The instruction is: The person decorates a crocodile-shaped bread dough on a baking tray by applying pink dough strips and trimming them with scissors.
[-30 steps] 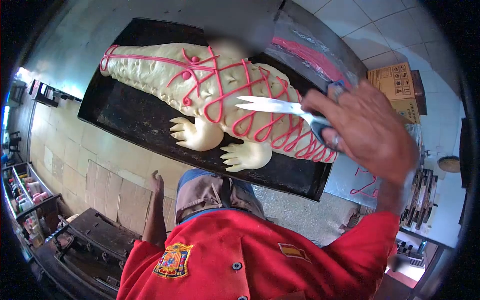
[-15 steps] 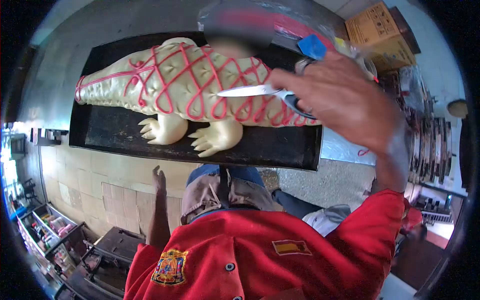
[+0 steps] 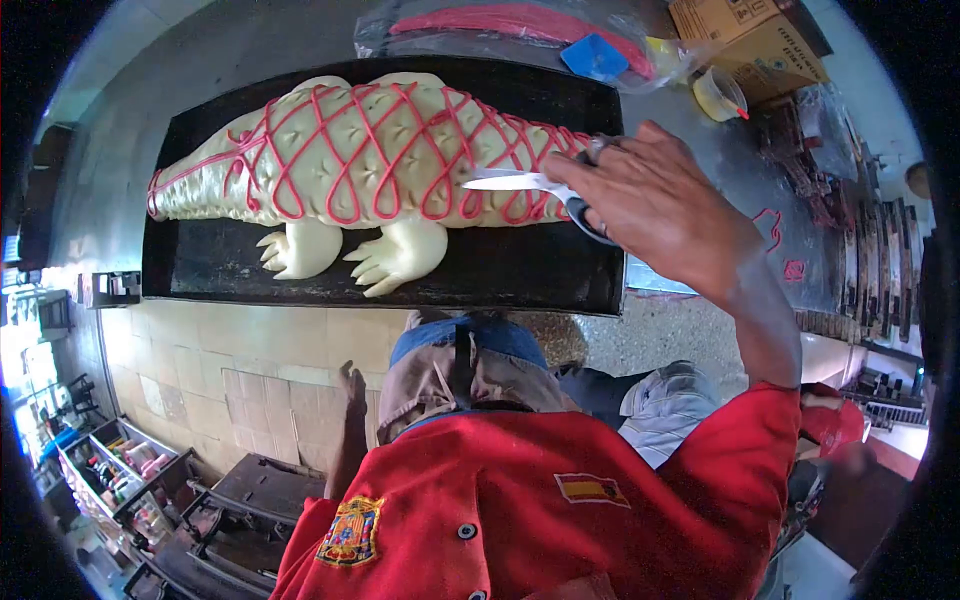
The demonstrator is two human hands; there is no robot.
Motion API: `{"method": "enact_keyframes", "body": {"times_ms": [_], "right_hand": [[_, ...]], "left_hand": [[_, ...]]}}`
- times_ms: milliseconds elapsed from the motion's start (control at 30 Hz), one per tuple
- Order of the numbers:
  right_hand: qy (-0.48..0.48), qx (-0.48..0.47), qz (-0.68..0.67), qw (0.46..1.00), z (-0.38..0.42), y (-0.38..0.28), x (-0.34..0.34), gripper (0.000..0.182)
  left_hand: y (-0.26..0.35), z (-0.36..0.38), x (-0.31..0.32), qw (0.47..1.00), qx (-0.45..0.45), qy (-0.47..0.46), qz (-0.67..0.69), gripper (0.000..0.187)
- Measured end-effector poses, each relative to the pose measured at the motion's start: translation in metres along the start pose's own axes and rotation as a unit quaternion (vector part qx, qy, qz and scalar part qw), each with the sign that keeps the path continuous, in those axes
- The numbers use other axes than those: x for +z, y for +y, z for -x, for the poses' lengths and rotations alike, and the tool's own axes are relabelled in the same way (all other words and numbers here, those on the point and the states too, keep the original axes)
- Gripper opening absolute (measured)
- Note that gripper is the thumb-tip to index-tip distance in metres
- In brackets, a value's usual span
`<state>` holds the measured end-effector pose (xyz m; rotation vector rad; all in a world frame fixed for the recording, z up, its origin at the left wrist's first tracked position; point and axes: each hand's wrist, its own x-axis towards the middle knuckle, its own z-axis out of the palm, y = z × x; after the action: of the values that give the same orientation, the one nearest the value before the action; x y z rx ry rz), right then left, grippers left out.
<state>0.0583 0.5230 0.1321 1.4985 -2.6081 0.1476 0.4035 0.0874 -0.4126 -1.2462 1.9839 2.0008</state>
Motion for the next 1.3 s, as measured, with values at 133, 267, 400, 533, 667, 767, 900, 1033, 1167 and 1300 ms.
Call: {"method": "enact_keyframes", "body": {"times_ms": [133,267,400,533,667,767,900,1033,1167,1300], "right_hand": [[-0.063,0.013,0.002,0.998,0.012,0.003,-0.026,0.053],[-0.162,0.106,0.028,0.981,0.021,-0.005,-0.039,0.05],[-0.066,0.05,0.019,0.996,0.037,0.002,-0.005,0.048],[-0.098,0.082,0.033,0.991,0.04,-0.005,-0.033,0.049],[-0.145,0.285,-0.081,0.944,0.039,-0.017,-0.052,0.056],[-0.08,0.379,-0.156,0.909,0.04,-0.038,-0.054,0.061],[-0.012,0.431,-0.169,0.886,0.036,-0.079,-0.031,0.064],[-0.065,0.413,-0.11,0.902,-0.023,-0.144,0.0,0.065],[-0.166,0.369,-0.012,0.914,-0.102,-0.192,0.014,0.064],[-0.144,0.337,0.041,0.929,-0.141,-0.208,0.022,0.057]], "left_hand": [[0.012,0.011,0.005,0.998,-0.054,0.039,-0.004,0.042],[0.015,0.022,-0.003,1.0,-0.014,0.006,0.026,0.044],[0.022,0.018,0.001,0.996,-0.063,0.05,-0.044,0.042],[0.048,0.022,-0.012,0.998,0.01,0.058,-0.037,0.042],[0.113,0.007,-0.055,0.984,0.059,0.152,0.069,0.039],[0.188,-0.027,-0.106,0.927,0.141,0.334,-0.092,0.035],[0.316,-0.058,-0.164,0.811,0.332,0.448,-0.177,0.034],[0.443,-0.117,-0.197,0.779,0.422,0.37,-0.279,0.033],[0.487,-0.188,-0.215,0.797,0.415,0.294,-0.324,0.034],[0.492,-0.222,-0.223,0.795,0.416,0.224,-0.379,0.036]]}}
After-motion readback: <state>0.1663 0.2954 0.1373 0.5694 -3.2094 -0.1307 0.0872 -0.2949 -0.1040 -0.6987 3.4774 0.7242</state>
